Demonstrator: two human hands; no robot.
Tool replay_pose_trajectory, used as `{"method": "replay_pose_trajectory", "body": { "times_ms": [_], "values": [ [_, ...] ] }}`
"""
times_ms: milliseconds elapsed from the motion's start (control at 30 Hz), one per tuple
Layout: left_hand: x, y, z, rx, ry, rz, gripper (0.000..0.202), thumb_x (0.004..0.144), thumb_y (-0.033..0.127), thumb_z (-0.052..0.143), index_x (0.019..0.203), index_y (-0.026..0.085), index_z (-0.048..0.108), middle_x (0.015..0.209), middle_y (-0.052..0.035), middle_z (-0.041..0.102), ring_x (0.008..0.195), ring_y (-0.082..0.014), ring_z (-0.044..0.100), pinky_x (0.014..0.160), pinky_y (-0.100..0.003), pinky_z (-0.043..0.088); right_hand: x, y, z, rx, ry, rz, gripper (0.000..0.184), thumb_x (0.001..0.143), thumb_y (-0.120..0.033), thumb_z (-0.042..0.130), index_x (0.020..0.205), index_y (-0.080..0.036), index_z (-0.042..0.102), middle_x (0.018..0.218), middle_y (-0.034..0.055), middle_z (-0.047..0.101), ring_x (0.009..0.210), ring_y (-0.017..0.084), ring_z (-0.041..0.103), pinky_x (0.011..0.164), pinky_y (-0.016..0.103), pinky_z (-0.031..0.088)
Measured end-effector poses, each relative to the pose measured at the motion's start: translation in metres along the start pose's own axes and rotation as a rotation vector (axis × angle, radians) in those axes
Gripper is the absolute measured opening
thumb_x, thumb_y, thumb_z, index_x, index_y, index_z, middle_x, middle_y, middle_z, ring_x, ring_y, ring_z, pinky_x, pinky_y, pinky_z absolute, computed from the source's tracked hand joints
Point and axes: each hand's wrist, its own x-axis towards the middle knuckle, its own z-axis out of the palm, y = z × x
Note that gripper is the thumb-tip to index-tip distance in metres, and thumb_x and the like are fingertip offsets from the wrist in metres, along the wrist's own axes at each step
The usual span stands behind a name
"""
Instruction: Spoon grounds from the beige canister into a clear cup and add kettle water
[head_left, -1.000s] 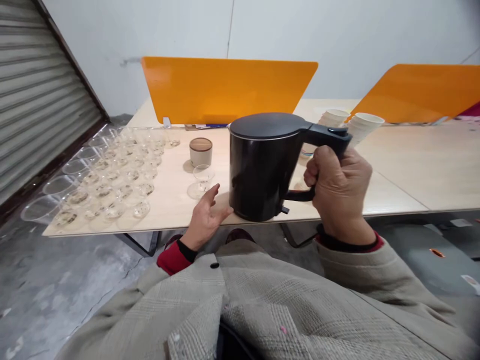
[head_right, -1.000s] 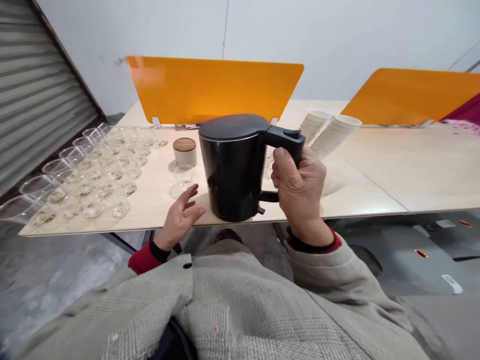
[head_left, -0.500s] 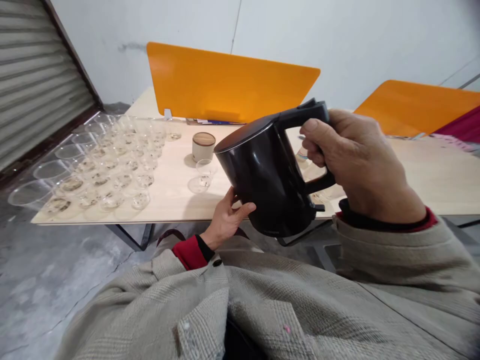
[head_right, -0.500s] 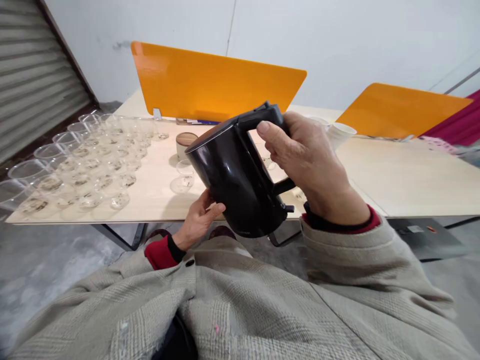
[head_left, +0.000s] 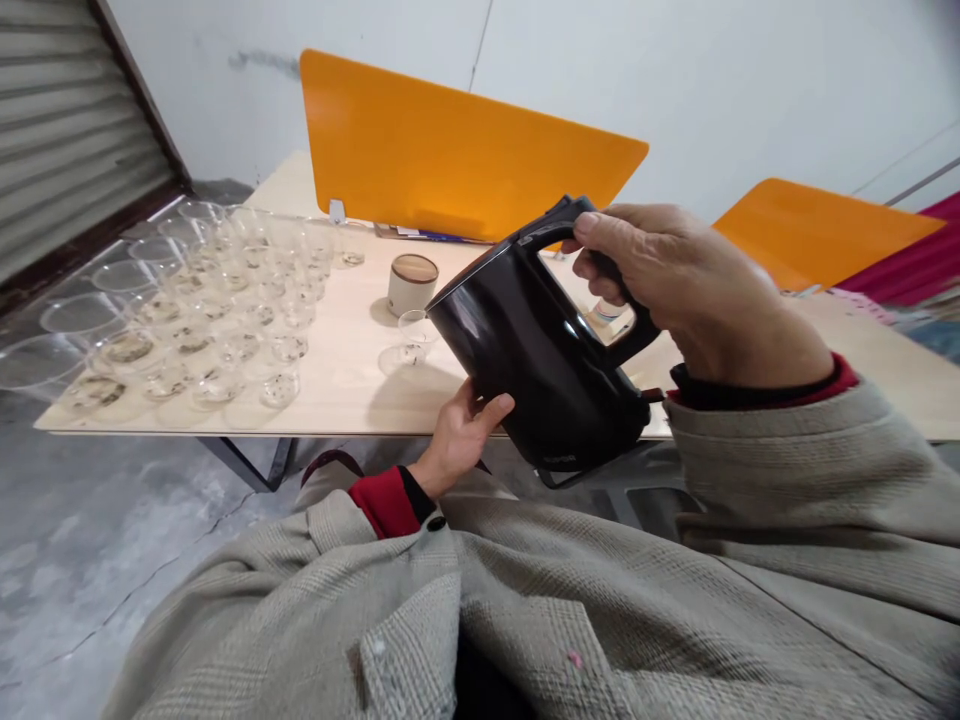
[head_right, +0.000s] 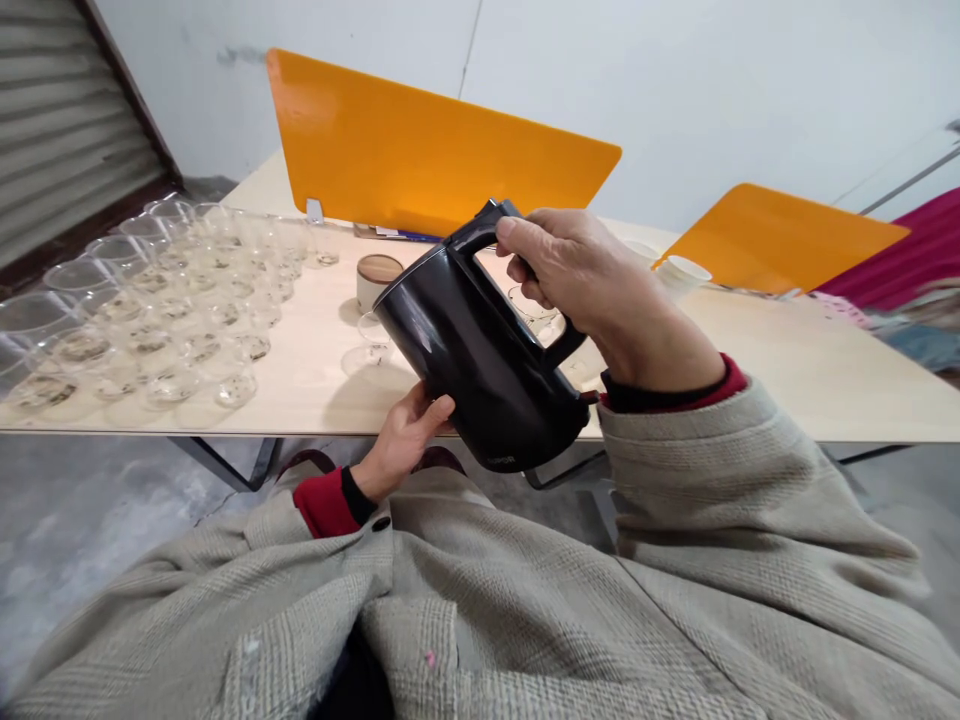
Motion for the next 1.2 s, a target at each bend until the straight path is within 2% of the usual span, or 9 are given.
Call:
{"method": "replay_pose_trajectory", "body": {
  "times_ms": [200, 367, 567, 833, 1067, 1200],
  "values": [
    [-0.002, 0.004, 0.003, -0.056, 0.007, -0.019, 0.087, 0.075, 0.075, 0.087, 0.135, 0.017, 0.066, 0.147, -0.0162, 0.071, 0.136, -0.0376, 0.066, 0.112, -0.053, 0.059, 0.011, -0.007, 0.004, -0.122, -0.067, 0.013, 0.039, 0.108, -0.017, 0.051, 0.07, -0.02, 0.056, 0.062, -0.0032, 0.049, 0.049, 0.007, 0.04, 0.045, 0.022, 0.028],
    [-0.002, 0.006, 0.004, -0.103, 0.01, -0.043, 0.084, 0.076, 0.074, 0.088, 0.133, 0.016, 0.066, 0.144, -0.0175, 0.073, 0.13, -0.0394, 0.069, 0.104, -0.055, 0.063, 0.018, -0.015, 0.009, -0.193, -0.087, 0.039, 0.041, 0.108, -0.017, 0.05, 0.068, -0.021, 0.056, 0.059, -0.0037, 0.048, 0.048, 0.007, 0.04, 0.045, 0.024, 0.029],
    [-0.002, 0.007, 0.004, -0.131, 0.011, -0.037, 0.082, 0.075, 0.072, 0.089, 0.131, 0.016, 0.067, 0.147, -0.0173, 0.071, 0.136, -0.0393, 0.066, 0.109, -0.054, 0.061, 0.019, -0.018, 0.012, -0.227, -0.081, 0.081, 0.041, 0.108, -0.016, 0.049, 0.068, -0.021, 0.055, 0.058, -0.0045, 0.048, 0.046, 0.007, 0.039, 0.044, 0.025, 0.027],
    [-0.005, 0.009, 0.006, -0.12, -0.005, -0.054, 0.087, 0.076, 0.075, 0.087, 0.137, 0.017, 0.066, 0.145, -0.0165, 0.072, 0.133, -0.0387, 0.067, 0.108, -0.056, 0.061, 0.017, -0.026, 0.015, -0.267, -0.078, 0.084, 0.042, 0.107, -0.012, 0.049, 0.065, -0.021, 0.052, 0.057, -0.0061, 0.045, 0.044, 0.005, 0.036, 0.043, 0.023, 0.027],
    [-0.005, 0.008, 0.006, -0.131, -0.018, -0.04, 0.083, 0.079, 0.073, 0.085, 0.138, 0.018, 0.066, 0.15, -0.0165, 0.069, 0.138, -0.0382, 0.065, 0.111, -0.055, 0.06, 0.022, -0.021, 0.014, -0.233, -0.097, 0.038, 0.041, 0.103, -0.012, 0.054, 0.063, -0.021, 0.054, 0.051, -0.0055, 0.046, 0.042, 0.006, 0.037, 0.038, 0.02, 0.026],
    [-0.004, 0.005, 0.003, -0.112, -0.02, -0.041, 0.085, 0.078, 0.073, 0.086, 0.14, 0.019, 0.065, 0.148, -0.016, 0.071, 0.134, -0.0376, 0.067, 0.108, -0.053, 0.061, 0.016, -0.014, 0.01, -0.161, -0.078, 0.026, 0.037, 0.104, -0.014, 0.053, 0.067, -0.02, 0.057, 0.058, -0.0037, 0.049, 0.046, 0.005, 0.039, 0.04, 0.019, 0.027]
  ]
}}
